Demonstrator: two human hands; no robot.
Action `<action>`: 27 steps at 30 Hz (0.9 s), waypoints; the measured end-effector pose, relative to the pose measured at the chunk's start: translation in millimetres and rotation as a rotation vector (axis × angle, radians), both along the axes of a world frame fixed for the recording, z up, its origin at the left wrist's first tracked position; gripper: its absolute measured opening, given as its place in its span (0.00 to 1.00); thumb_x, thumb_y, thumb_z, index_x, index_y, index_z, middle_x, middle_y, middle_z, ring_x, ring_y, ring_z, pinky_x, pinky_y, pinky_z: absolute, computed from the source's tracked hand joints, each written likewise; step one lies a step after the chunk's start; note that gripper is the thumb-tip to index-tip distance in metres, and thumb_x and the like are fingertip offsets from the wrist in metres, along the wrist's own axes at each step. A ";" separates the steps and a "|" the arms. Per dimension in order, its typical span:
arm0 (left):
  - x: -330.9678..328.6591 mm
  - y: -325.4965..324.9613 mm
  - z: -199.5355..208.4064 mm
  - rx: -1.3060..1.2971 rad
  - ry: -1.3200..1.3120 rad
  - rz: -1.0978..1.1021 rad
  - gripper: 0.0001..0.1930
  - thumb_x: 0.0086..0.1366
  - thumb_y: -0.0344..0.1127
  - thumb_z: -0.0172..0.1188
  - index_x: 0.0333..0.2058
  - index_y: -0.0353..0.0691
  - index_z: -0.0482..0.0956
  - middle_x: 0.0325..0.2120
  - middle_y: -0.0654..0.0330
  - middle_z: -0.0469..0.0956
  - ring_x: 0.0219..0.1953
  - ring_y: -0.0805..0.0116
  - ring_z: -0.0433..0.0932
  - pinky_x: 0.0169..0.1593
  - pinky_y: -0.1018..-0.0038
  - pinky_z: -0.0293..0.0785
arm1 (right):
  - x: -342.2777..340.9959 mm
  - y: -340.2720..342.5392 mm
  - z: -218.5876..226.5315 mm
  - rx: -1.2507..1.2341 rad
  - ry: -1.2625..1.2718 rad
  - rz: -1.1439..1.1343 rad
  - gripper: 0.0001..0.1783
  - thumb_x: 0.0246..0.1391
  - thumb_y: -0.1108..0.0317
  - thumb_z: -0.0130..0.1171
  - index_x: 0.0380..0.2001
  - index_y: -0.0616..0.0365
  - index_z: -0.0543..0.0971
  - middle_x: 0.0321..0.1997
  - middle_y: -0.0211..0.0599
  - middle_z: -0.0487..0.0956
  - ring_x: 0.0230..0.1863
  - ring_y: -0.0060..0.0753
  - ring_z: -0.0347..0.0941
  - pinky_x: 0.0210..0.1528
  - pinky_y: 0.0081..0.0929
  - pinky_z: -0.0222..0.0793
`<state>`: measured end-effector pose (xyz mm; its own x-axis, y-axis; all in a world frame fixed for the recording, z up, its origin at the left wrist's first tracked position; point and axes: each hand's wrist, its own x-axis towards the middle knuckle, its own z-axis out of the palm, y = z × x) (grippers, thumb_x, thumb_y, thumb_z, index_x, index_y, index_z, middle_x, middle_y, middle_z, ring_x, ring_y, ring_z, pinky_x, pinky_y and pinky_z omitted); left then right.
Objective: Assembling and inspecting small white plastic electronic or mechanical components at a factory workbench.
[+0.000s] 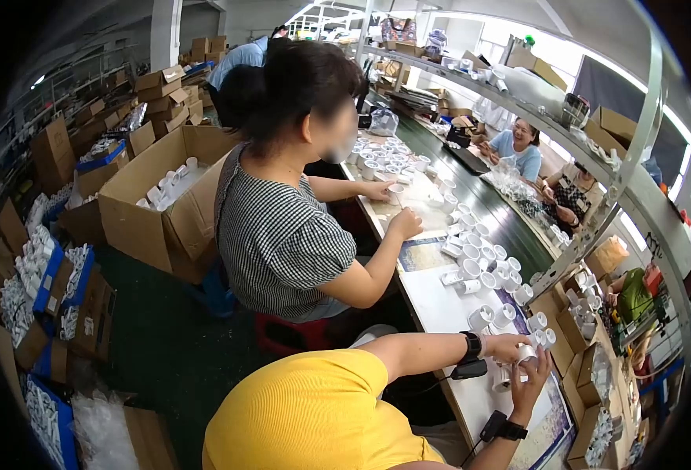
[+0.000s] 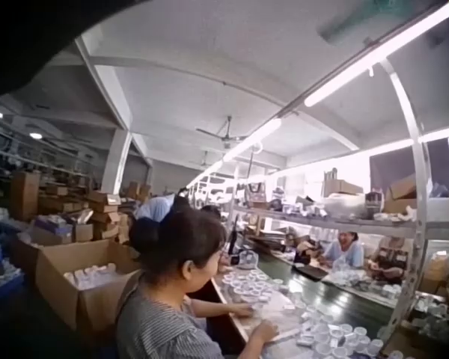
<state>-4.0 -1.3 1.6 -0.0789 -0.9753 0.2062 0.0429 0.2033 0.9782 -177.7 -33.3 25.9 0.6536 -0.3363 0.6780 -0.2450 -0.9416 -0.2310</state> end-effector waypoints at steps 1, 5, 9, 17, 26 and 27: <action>-0.8 4.8 2.7 0.034 0.036 0.005 0.30 0.52 0.29 0.61 0.54 0.38 0.63 0.36 0.56 0.77 0.34 0.70 0.76 0.36 0.75 0.73 | 0.6 -0.9 -1.3 -0.008 -0.009 0.009 0.05 0.40 0.72 0.63 0.25 0.57 0.80 0.61 0.40 0.66 0.65 0.52 0.53 0.65 0.45 0.46; -0.9 17.5 4.3 0.097 0.155 -0.011 0.31 0.51 0.29 0.62 0.55 0.40 0.62 0.38 0.56 0.76 0.36 0.69 0.76 0.37 0.74 0.74 | -1.2 -5.8 -2.4 0.039 0.006 0.052 0.05 0.40 0.71 0.64 0.24 0.57 0.80 0.60 0.39 0.67 0.65 0.49 0.54 0.65 0.44 0.47; 5.9 23.2 -4.6 0.078 0.220 -0.092 0.31 0.52 0.27 0.60 0.56 0.41 0.60 0.40 0.56 0.74 0.39 0.68 0.75 0.39 0.74 0.74 | 2.7 -3.0 -1.4 0.079 -0.011 0.101 0.04 0.39 0.72 0.65 0.22 0.57 0.79 0.60 0.38 0.67 0.65 0.47 0.55 0.65 0.43 0.48; 9.9 24.8 -8.8 -0.029 0.172 -0.210 0.33 0.53 0.24 0.53 0.59 0.41 0.55 0.40 0.58 0.72 0.40 0.68 0.74 0.38 0.73 0.73 | 4.5 -2.3 0.1 0.138 -0.039 0.161 0.05 0.37 0.73 0.66 0.20 0.57 0.79 0.59 0.37 0.68 0.63 0.46 0.57 0.64 0.41 0.49; 8.2 13.0 -10.3 0.052 0.188 -0.263 0.38 0.52 0.23 0.52 0.63 0.44 0.50 0.47 0.55 0.69 0.48 0.66 0.71 0.48 0.73 0.70 | -6.8 -4.4 -6.6 0.200 -0.012 0.018 0.05 0.38 0.74 0.66 0.23 0.58 0.81 0.59 0.38 0.68 0.62 0.45 0.58 0.64 0.40 0.50; 7.3 5.8 -18.7 0.042 0.207 -0.266 0.40 0.52 0.24 0.52 0.64 0.45 0.48 0.49 0.54 0.69 0.49 0.66 0.71 0.49 0.73 0.69 | -8.3 -6.2 -13.8 0.275 -0.069 0.021 0.06 0.39 0.74 0.65 0.26 0.57 0.82 0.60 0.39 0.68 0.62 0.45 0.58 0.64 0.41 0.50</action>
<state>3.3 4.5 -17.1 -0.2921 -0.9343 0.2042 0.2876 0.1178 0.9505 -186.0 -39.5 12.1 0.6179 -0.5008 0.6061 -0.2011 -0.8459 -0.4940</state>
